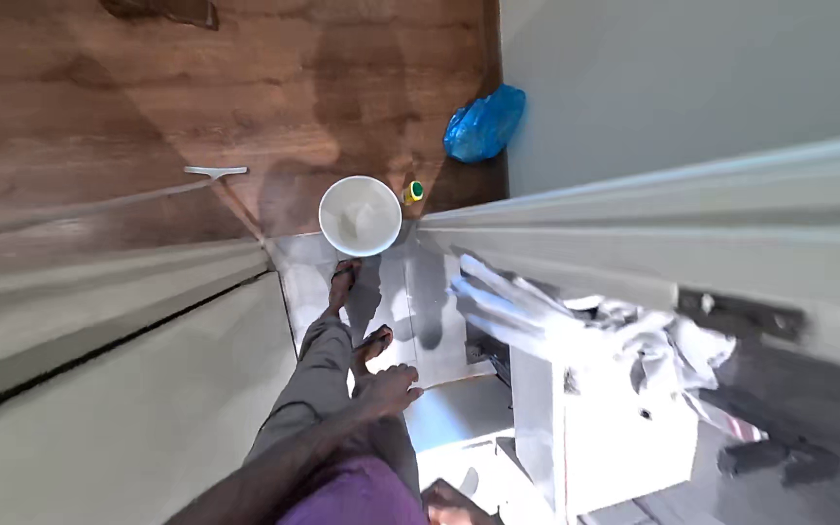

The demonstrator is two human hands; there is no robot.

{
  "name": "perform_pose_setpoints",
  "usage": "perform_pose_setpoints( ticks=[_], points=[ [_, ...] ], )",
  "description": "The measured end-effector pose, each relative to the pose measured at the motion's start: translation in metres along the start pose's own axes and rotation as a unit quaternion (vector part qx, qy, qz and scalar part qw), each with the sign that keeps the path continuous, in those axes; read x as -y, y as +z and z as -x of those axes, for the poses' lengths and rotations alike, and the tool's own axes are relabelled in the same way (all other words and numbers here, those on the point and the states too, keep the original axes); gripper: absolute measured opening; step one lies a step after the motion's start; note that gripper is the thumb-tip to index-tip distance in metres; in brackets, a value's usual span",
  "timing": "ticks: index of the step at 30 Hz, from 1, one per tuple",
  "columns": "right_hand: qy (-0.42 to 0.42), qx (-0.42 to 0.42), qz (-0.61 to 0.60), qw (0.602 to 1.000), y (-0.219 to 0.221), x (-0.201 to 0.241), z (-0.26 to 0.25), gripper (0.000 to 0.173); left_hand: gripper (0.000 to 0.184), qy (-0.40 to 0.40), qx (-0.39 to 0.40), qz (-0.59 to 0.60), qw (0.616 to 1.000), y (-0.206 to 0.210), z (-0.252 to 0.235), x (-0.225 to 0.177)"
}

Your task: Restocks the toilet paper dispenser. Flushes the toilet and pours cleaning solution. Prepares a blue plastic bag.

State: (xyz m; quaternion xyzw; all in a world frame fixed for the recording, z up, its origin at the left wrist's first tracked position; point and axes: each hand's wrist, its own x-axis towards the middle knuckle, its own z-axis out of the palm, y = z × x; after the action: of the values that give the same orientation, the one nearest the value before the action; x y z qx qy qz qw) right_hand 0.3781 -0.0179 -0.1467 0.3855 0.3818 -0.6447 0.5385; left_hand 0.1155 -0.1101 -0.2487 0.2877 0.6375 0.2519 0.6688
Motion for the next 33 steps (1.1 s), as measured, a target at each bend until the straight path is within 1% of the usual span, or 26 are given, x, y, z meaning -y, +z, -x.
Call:
perform_pose_setpoints(
  ticks=[3, 5, 6, 7, 8, 9, 10, 11, 12, 13, 14, 15, 16, 17, 18, 20, 21, 22, 23, 24, 26, 28, 30, 31, 33],
  points=[
    [-0.111, -0.072, -0.056, 0.990, 0.003, -0.057, -0.010, 0.020, 0.047, 0.020, 0.093, -0.082, 0.992, 0.056, 0.002, -0.015],
    [-0.180, -0.165, -0.078, 0.967, 0.003, -0.092, -0.006, 0.018, 0.046, 0.029, 0.161, -0.150, 0.975, 0.095, -0.003, -0.014],
    [-0.207, -0.206, -0.077, 0.953, 0.007, -0.108, -0.001, 0.017, 0.044, 0.028, 0.185, -0.191, 0.964, 0.118, -0.005, -0.012],
    [-0.231, -0.242, -0.051, 0.941, 0.009, -0.119, 0.004, 0.016, 0.044, 0.020, 0.202, -0.229, 0.952, 0.137, -0.008, -0.013],
    [-0.255, -0.280, 0.003, 0.926, 0.010, -0.123, 0.002, 0.018, 0.046, 0.004, 0.208, -0.260, 0.943, 0.147, -0.012, -0.016],
    [-0.273, -0.332, 0.080, 0.900, 0.014, -0.128, -0.003, 0.022, 0.048, -0.013, 0.208, -0.279, 0.938, 0.153, -0.014, -0.020],
    [-0.281, -0.390, 0.157, 0.862, 0.020, -0.135, -0.006, 0.024, 0.051, -0.031, 0.206, -0.288, 0.935, 0.159, -0.014, -0.025],
    [-0.303, -0.450, 0.204, 0.815, 0.026, -0.143, -0.010, 0.024, 0.055, -0.047, 0.200, -0.295, 0.933, 0.165, -0.015, -0.027],
    [-0.318, -0.501, 0.216, 0.776, 0.032, -0.149, -0.013, 0.026, 0.060, -0.062, 0.193, -0.303, 0.931, 0.169, -0.016, -0.029],
    [-0.320, -0.542, 0.197, 0.751, 0.039, -0.154, -0.014, 0.032, 0.066, -0.077, 0.190, -0.310, 0.928, 0.172, -0.017, -0.029],
    [-0.304, -0.573, 0.167, 0.742, 0.043, -0.155, -0.013, 0.043, 0.070, -0.091, 0.190, -0.308, 0.928, 0.173, -0.017, -0.031],
    [-0.279, -0.598, 0.140, 0.739, 0.045, -0.152, -0.010, 0.049, 0.073, -0.109, 0.198, -0.295, 0.928, 0.172, -0.018, -0.034],
    [-0.267, -0.620, 0.125, 0.727, 0.044, -0.146, -0.007, 0.050, 0.075, -0.121, 0.207, -0.285, 0.928, 0.171, -0.017, -0.037],
    [-0.272, -0.642, 0.126, 0.706, 0.044, -0.143, -0.003, 0.049, 0.073, -0.118, 0.217, -0.286, 0.926, 0.171, -0.015, -0.041],
    [-0.279, -0.652, 0.131, 0.693, 0.043, -0.140, 0.000, 0.048, 0.070, -0.108, 0.228, -0.296, 0.921, 0.173, -0.014, -0.043],
    [-0.321, -0.646, 0.185, 0.667, 0.035, -0.138, -0.002, 0.051, 0.057, -0.084, 0.239, -0.326, 0.911, 0.172, -0.014, -0.050],
    [-0.352, -0.644, 0.224, 0.641, 0.028, -0.136, -0.010, 0.051, 0.050, -0.077, 0.246, -0.332, 0.907, 0.167, -0.011, -0.057],
    [-0.389, -0.643, 0.252, 0.610, 0.021, -0.132, -0.019, 0.048, 0.043, -0.070, 0.248, -0.333, 0.907, 0.160, -0.009, -0.061],
    [-0.422, -0.639, 0.263, 0.588, 0.016, -0.127, -0.026, 0.042, 0.039, -0.062, 0.247, -0.326, 0.911, 0.153, -0.009, -0.058],
    [-0.442, -0.634, 0.264, 0.577, 0.014, -0.119, -0.032, 0.037, 0.036, -0.053, 0.243, -0.312, 0.917, 0.147, -0.010, -0.053],
    [-0.442, -0.633, 0.250, 0.583, 0.017, -0.105, -0.039, 0.031, 0.031, -0.039, 0.241, -0.276, 0.930, 0.131, -0.005, -0.045],
    [-0.428, -0.619, 0.238, 0.614, 0.021, -0.094, -0.037, 0.024, 0.031, -0.026, 0.236, -0.246, 0.940, 0.118, 0.001, -0.039],
    [-0.426, -0.557, 0.263, 0.662, 0.017, -0.085, -0.026, 0.021, 0.031, 0.004, 0.219, -0.236, 0.947, 0.110, -0.001, -0.026],
    [-0.412, -0.514, 0.290, 0.694, 0.012, -0.079, -0.020, 0.022, 0.033, 0.012, 0.213, -0.242, 0.947, 0.105, -0.002, -0.021],
    [-0.316, -0.417, 0.340, 0.781, 0.003, -0.064, -0.002, 0.025, 0.036, 0.008, 0.204, -0.265, 0.942, 0.093, 0.001, -0.013]
  ],
)
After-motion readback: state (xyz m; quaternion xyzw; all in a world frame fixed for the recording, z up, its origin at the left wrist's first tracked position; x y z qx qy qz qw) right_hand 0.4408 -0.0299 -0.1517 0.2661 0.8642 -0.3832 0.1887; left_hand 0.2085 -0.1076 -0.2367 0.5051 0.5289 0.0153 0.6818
